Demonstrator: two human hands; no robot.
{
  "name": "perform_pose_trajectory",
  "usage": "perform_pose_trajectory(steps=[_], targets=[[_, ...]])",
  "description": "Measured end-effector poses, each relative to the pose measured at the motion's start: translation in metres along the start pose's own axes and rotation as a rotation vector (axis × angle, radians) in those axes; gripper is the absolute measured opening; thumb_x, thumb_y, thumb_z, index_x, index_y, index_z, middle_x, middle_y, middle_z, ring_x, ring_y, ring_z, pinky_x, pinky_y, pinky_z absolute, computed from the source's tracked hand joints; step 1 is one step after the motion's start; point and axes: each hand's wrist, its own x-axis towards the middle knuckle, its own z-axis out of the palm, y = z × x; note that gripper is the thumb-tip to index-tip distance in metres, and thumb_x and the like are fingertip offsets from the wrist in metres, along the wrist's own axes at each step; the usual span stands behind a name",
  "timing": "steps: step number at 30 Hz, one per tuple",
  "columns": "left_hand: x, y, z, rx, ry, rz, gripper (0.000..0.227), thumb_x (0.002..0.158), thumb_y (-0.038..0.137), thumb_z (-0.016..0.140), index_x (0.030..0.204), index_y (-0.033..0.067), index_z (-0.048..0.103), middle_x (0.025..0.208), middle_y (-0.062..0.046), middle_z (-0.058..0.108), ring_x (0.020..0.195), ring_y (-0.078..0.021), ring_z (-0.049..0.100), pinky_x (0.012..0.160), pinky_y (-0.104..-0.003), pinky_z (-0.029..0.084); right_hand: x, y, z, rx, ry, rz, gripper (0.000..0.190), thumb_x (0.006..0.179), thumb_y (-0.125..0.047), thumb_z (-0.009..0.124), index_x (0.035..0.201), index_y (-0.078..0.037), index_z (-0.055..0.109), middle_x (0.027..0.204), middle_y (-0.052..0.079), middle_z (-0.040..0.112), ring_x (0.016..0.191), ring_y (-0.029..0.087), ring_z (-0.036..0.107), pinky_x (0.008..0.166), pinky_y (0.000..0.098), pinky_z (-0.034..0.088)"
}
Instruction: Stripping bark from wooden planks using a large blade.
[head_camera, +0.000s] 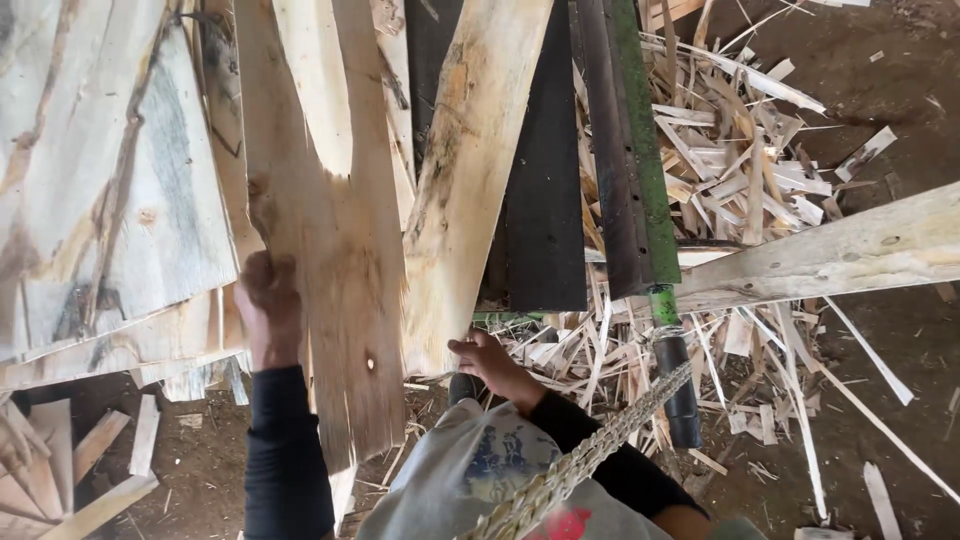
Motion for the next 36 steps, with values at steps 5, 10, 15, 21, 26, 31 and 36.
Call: perform_pose_trajectory(steps=[5,10,15,21,26,31,36], targets=[[-0.025,-0.015,-0.03,0.026,0.02,0.266,0.023,0.107,0.012,0.064,0.089,0.0003,0.057,0.07,-0.004,0.046,0.061,-0.011,0.035,0.053,-0.032,0.029,0.003,-0.025,0.064,-0.452,0.247,-0.219,0.049,0.092,-0.016,0.071,0.129,0.013,0.057,0.106,0.028,0.074,0.088,0.03,0.072,0.081,0.0447,0.06],[-0.054,0.042,-0.056,-0.024,0.005,0.332,0.022,0.109,0.01,0.063,0.09,0.0005,0.055,0.07,-0.002,0.044,0.063,-0.0079,0.035,0.054,-0.028,0.03,0.029,-0.05,0.092,-0.532,0.202,-0.288,0.053,0.096,0.001,0.046,0.149,0.003,0.044,0.115,0.025,0.07,0.077,0.037,0.067,0.068,0.0523,0.058],[-0.071,0.108,-0.076,-0.227,0.057,0.284,0.01,0.108,0.007,0.061,0.101,-0.0001,0.062,0.074,0.005,0.057,0.063,-0.001,0.041,0.055,-0.02,0.032,0.087,-0.058,0.091,-0.124,-0.236,-0.31,0.056,0.104,-0.005,0.043,0.157,0.001,0.028,0.152,0.022,0.047,0.135,0.027,0.053,0.111,0.0398,0.049],[-0.068,0.087,-0.053,-0.487,0.02,0.259,0.012,0.107,0.006,0.066,0.097,0.0003,0.061,0.076,0.008,0.05,0.067,-0.0005,0.034,0.057,-0.019,0.025,0.026,-0.082,0.074,-0.248,0.048,-0.457,0.057,0.118,-0.029,0.047,0.165,-0.002,0.031,0.158,0.016,0.047,0.144,0.025,0.045,0.122,0.0449,0.033],[-0.074,0.094,-0.031,-0.531,-0.058,0.33,0.014,0.109,0.008,0.067,0.098,0.0029,0.059,0.082,0.01,0.048,0.077,-0.0004,0.037,0.065,-0.02,0.029,-0.064,-0.11,0.08,0.112,-0.23,-0.443,0.077,0.096,-0.014,0.067,0.162,-0.003,0.029,0.146,0.012,0.058,0.133,0.022,0.058,0.117,0.0443,0.044],[-0.034,0.063,0.026,-0.439,-0.023,0.221,0.021,0.107,0.016,0.068,0.088,0.0075,0.064,0.066,0.004,0.051,0.054,-0.0053,0.029,0.051,-0.024,0.022,-0.115,-0.126,0.047,0.171,-0.068,-0.605,0.096,0.085,-0.01,0.077,0.161,-0.021,0.019,0.114,0.025,0.071,0.106,0.032,0.071,0.104,0.0493,0.057],[-0.028,0.05,0.17,-0.582,-0.378,0.088,0.044,0.116,0.03,0.038,0.148,0.0013,0.047,0.136,-0.009,0.065,0.125,-0.0149,0.059,0.107,-0.029,0.046,-0.2,-0.205,0.057,-0.612,0.227,-1.072,0.043,0.103,-0.008,0.065,0.144,0.0,0.057,0.125,0.018,0.073,0.107,0.026,0.076,0.092,0.0412,0.065]])
